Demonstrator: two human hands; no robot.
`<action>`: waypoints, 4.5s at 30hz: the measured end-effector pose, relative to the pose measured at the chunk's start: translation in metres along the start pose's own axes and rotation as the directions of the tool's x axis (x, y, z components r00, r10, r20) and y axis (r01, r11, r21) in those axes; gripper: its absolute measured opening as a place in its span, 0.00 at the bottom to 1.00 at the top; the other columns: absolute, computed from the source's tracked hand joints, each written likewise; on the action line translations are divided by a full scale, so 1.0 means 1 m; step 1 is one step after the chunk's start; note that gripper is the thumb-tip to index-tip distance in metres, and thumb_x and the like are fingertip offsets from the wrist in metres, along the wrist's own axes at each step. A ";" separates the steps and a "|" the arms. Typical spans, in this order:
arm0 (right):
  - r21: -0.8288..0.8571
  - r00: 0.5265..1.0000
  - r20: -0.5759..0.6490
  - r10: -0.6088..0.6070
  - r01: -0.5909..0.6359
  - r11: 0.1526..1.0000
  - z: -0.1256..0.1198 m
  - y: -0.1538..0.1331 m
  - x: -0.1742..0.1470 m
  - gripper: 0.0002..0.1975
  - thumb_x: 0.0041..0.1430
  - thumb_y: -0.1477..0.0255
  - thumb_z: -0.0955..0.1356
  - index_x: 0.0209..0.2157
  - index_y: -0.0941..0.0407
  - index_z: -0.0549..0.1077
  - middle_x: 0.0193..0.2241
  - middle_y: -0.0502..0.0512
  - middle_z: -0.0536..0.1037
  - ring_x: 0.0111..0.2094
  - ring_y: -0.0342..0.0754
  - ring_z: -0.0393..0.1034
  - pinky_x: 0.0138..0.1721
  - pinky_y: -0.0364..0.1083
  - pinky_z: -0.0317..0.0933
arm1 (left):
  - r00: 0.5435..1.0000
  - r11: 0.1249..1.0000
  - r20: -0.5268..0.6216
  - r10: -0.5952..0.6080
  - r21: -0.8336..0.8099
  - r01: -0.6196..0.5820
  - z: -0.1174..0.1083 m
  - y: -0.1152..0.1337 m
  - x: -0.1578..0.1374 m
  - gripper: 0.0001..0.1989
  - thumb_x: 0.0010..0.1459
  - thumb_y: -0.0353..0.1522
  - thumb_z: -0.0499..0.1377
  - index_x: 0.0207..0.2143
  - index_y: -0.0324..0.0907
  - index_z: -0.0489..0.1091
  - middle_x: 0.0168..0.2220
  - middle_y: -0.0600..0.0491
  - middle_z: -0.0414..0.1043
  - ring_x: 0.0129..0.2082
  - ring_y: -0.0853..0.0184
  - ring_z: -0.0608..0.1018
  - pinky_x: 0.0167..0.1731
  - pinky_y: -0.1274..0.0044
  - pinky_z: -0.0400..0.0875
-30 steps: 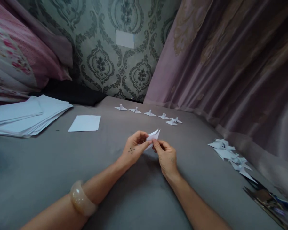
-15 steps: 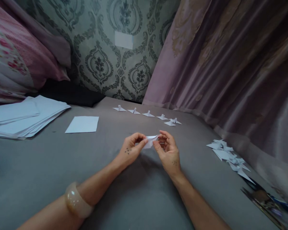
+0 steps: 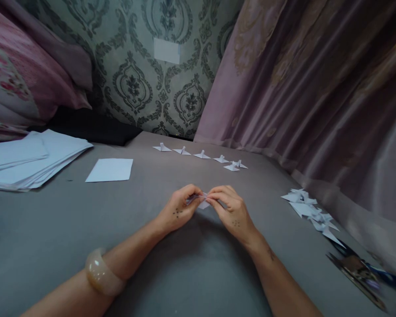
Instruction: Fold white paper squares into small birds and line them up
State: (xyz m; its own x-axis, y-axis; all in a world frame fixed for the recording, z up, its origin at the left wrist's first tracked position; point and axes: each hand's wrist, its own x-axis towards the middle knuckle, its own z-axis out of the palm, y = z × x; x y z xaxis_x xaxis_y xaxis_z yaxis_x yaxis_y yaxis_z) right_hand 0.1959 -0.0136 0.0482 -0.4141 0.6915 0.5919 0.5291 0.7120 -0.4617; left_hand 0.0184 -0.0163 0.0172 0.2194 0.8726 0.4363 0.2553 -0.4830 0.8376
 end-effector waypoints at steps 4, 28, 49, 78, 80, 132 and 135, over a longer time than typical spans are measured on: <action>0.043 0.994 -0.033 0.103 -0.102 0.994 0.002 -0.003 -0.001 0.04 0.57 0.75 0.68 0.31 0.54 0.76 0.34 0.53 0.77 0.39 0.47 0.70 0.43 0.47 0.63 | 0.999 0.998 -0.025 0.045 -0.043 -0.046 0.000 0.002 0.000 0.04 0.60 0.30 0.55 0.33 0.40 0.68 0.35 0.53 0.71 0.34 0.70 0.71 0.35 0.79 0.64; 0.484 0.824 -0.002 0.566 -0.495 0.722 0.006 -0.002 0.005 0.19 0.48 0.66 0.73 0.41 0.55 0.68 0.29 0.52 0.79 0.30 0.46 0.72 0.36 0.47 0.64 | 0.992 0.984 -0.094 -0.090 -0.162 0.074 0.003 0.009 0.004 0.08 0.56 0.33 0.58 0.26 0.40 0.68 0.27 0.54 0.70 0.30 0.69 0.71 0.35 0.76 0.65; 0.605 0.721 0.181 0.668 -0.618 0.502 0.031 -0.009 0.001 0.18 0.47 0.58 0.72 0.35 0.58 0.76 0.30 0.55 0.79 0.32 0.47 0.72 0.33 0.44 0.63 | 0.843 0.661 -0.064 -0.534 -0.653 0.369 0.007 0.000 0.006 0.13 0.45 0.38 0.67 0.27 0.38 0.71 0.25 0.54 0.74 0.25 0.72 0.73 0.29 0.79 0.66; -0.342 0.915 0.206 0.347 -0.265 0.901 0.034 -0.001 -0.026 0.11 0.62 0.71 0.63 0.39 0.51 0.78 0.34 0.55 0.72 0.31 0.46 0.69 0.31 0.44 0.59 | 0.986 0.853 0.114 -0.124 0.519 0.048 0.007 -0.022 -0.009 0.05 0.57 0.30 0.54 0.35 0.42 0.69 0.35 0.51 0.69 0.32 0.66 0.73 0.33 0.76 0.66; -0.331 0.912 0.240 0.333 -0.245 0.911 0.033 0.001 -0.025 0.11 0.62 0.71 0.63 0.39 0.52 0.78 0.32 0.55 0.72 0.32 0.46 0.69 0.32 0.43 0.59 | 0.970 0.853 0.223 -0.093 0.520 -0.038 0.003 -0.023 -0.009 0.09 0.60 0.28 0.50 0.33 0.42 0.70 0.36 0.50 0.69 0.35 0.65 0.74 0.35 0.75 0.66; 0.069 0.813 0.320 0.486 -0.531 0.844 0.026 0.027 -0.014 0.11 0.53 0.72 0.67 0.18 0.58 0.70 0.34 0.53 0.73 0.27 0.40 0.64 0.32 0.42 0.57 | 0.892 0.866 0.225 -0.391 0.418 0.274 -0.015 -0.013 0.009 0.13 0.52 0.38 0.56 0.29 0.40 0.76 0.31 0.52 0.70 0.28 0.68 0.71 0.29 0.76 0.64; 0.067 0.819 0.307 0.485 -0.527 0.847 0.029 0.028 -0.016 0.11 0.53 0.72 0.67 0.18 0.58 0.70 0.34 0.52 0.73 0.27 0.39 0.64 0.32 0.42 0.57 | 0.899 0.863 0.218 -0.380 0.434 0.259 -0.014 -0.015 0.009 0.12 0.52 0.38 0.56 0.28 0.39 0.75 0.31 0.51 0.69 0.29 0.67 0.72 0.29 0.76 0.65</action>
State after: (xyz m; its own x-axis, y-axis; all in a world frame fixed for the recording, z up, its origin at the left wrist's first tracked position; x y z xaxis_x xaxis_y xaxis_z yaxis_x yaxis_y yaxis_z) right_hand 0.1965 -0.0011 0.0065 -0.3102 0.9489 0.0578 0.6167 0.2471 -0.7474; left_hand 0.0029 -0.0008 0.0136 0.3055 0.9522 0.0027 0.6861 -0.2221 0.6927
